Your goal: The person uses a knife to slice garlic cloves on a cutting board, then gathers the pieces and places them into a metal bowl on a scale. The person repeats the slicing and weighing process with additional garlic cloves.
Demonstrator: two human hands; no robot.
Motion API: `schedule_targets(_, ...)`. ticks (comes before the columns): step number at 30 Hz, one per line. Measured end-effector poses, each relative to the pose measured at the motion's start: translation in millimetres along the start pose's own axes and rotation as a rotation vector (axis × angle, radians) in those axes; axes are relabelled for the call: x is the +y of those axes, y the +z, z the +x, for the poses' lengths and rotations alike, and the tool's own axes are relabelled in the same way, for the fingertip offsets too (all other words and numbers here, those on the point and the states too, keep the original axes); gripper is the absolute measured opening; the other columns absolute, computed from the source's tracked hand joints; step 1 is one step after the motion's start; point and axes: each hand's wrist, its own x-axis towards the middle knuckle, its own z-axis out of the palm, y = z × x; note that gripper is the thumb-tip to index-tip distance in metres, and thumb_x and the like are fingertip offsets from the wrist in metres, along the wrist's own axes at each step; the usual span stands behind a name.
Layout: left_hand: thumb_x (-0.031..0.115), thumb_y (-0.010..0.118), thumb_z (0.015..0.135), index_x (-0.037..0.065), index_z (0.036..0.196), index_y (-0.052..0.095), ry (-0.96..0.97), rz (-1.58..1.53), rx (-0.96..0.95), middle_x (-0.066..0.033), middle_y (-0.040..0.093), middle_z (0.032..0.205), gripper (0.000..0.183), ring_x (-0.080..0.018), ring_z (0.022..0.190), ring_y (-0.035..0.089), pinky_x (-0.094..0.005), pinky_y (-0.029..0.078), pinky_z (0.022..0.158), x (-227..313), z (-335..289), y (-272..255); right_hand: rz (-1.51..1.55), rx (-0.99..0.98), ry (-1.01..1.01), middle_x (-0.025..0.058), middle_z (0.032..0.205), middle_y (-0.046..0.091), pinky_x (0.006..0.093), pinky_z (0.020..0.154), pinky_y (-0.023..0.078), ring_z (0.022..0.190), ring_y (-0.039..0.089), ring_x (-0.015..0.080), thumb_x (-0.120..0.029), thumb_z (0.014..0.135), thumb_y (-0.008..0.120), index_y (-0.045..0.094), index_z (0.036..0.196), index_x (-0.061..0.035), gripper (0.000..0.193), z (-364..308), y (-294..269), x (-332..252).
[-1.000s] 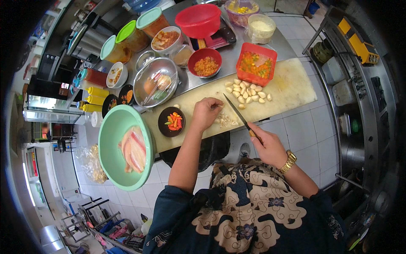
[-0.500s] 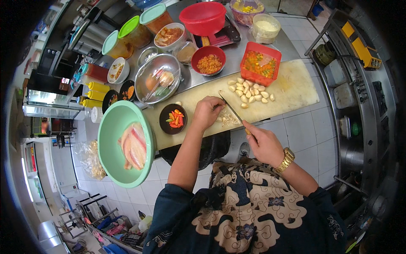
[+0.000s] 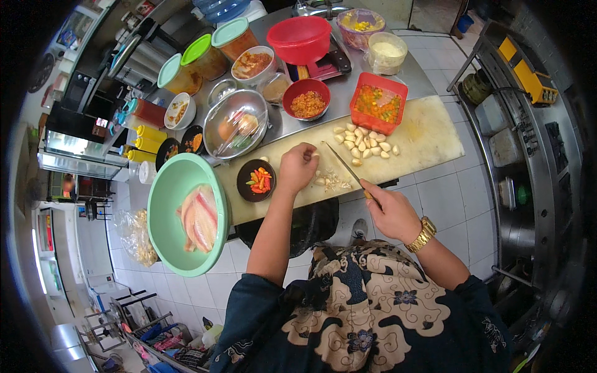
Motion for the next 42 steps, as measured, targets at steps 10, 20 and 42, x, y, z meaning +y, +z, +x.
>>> schedule_targets(10,0.018,0.065,0.1,0.002,0.121,0.072,-0.446,-0.509,0.065,-0.0056,0.071,0.091,0.027,-0.0174,0.086,0.071,-0.0311,0.057,0.077,-10.1,16.3,8.0,-0.039,-0.02,-0.08,0.023,0.096,0.073,0.052,0.081,0.055,0.089,0.069,0.0435,-0.017,0.1,0.06,0.06,0.147,-0.0069,0.047,-16.4,-9.2,-4.0)
schedule_targets(20,0.015,0.064,0.097,0.002,0.113,0.074,0.046,-0.06,0.184,-0.0226,0.075,0.108,0.023,-0.0406,0.106,0.071,-0.0465,0.055,0.095,-10.1,23.2,17.9,-0.038,0.049,0.052,0.0247,0.106,0.074,0.0471,0.083,0.056,0.092,0.07,0.0423,-0.012,0.1,0.062,0.057,0.15,-0.0044,0.05,-58.5,-9.4,9.8)
schedule_targets(42,0.019,0.076,0.092,0.006,0.111,0.069,0.137,0.293,0.03,-0.0168,0.062,0.106,0.024,-0.0388,0.107,0.061,-0.0469,0.052,0.092,-2.8,-70.8,-6.9,0.097,0.197,0.166,0.0268,0.125,0.072,0.04,0.098,0.055,0.113,0.073,0.0372,-0.013,0.103,0.062,0.053,0.153,-0.0008,0.052,-33.2,60.2,-20.9)
